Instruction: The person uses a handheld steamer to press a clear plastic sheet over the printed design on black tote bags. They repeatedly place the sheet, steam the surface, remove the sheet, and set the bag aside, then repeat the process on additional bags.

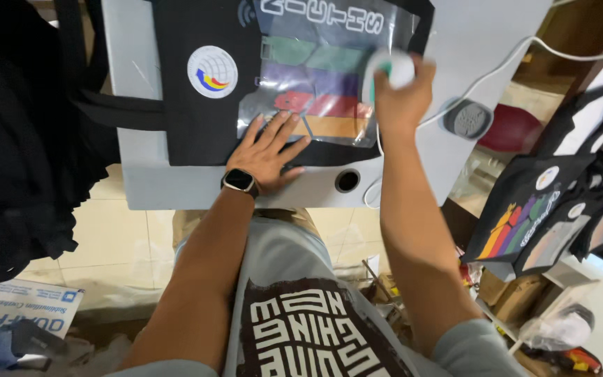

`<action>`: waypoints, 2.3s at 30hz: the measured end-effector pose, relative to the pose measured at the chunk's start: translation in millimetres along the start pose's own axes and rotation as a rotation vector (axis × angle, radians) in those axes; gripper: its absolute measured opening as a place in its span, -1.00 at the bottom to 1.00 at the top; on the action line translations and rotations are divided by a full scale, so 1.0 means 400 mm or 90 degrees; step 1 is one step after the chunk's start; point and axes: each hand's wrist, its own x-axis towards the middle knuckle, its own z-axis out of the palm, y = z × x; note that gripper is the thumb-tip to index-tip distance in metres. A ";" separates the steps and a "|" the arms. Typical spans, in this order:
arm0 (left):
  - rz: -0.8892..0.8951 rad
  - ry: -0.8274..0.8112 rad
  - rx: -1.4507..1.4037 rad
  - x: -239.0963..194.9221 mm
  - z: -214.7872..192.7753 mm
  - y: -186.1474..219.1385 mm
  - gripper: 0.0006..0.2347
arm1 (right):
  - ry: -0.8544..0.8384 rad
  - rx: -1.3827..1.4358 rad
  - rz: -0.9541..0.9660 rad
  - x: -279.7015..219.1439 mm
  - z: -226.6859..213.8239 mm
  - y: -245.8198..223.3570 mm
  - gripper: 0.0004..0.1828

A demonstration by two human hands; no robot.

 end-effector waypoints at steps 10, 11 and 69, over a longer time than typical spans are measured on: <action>0.015 0.017 0.047 0.002 -0.003 -0.005 -0.44 | -0.209 0.024 -0.031 -0.145 -0.031 -0.125 -0.52; 0.001 -0.038 0.032 0.002 0.006 -0.007 -0.42 | -0.196 0.053 -0.036 -0.135 -0.024 -0.130 -0.51; 0.022 0.204 -0.001 -0.008 0.026 -0.017 -0.48 | -0.083 0.057 -0.157 0.132 0.151 -0.280 -0.43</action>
